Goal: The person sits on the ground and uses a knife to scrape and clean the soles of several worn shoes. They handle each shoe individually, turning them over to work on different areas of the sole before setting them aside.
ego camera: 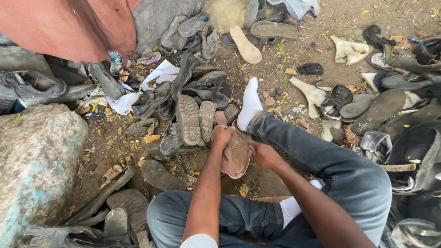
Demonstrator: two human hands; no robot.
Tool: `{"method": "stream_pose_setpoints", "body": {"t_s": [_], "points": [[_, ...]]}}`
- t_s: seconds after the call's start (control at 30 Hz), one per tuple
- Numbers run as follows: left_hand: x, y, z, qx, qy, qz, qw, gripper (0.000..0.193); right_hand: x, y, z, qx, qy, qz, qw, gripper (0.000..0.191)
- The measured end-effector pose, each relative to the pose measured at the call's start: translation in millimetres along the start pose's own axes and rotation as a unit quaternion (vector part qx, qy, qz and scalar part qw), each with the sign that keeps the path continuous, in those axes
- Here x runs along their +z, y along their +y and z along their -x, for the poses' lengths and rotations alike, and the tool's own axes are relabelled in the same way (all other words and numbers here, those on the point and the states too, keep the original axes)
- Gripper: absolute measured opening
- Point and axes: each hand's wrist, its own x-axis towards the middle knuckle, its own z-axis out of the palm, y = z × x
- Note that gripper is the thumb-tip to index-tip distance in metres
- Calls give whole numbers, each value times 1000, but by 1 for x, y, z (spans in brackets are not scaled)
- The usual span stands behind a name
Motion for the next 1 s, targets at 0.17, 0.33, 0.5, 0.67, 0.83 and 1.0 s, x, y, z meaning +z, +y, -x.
{"method": "stream_pose_setpoints", "body": {"t_s": [0.17, 0.33, 0.5, 0.67, 0.83, 1.0], "points": [[6, -9, 14, 70, 100, -144, 982, 35, 21, -9, -40, -28, 51, -41, 997, 37], [32, -38, 24, 248, 228, -165, 927, 29, 23, -4, -54, 31, -35, -52, 998, 33], [46, -53, 23, 322, 296, -123, 891, 12, 25, -1, -75, -54, -21, -74, 996, 32], [52, -56, 26, 357, 280, -101, 885, 22, 43, -3, -56, -100, 68, -100, 988, 33], [60, -56, 31, 234, 323, -67, 915, 8, 42, -3, -29, -27, -10, -3, 1000, 32], [57, -60, 33, 288, 314, -38, 904, 12, 39, -3, -57, -39, -74, 25, 996, 43]]}}
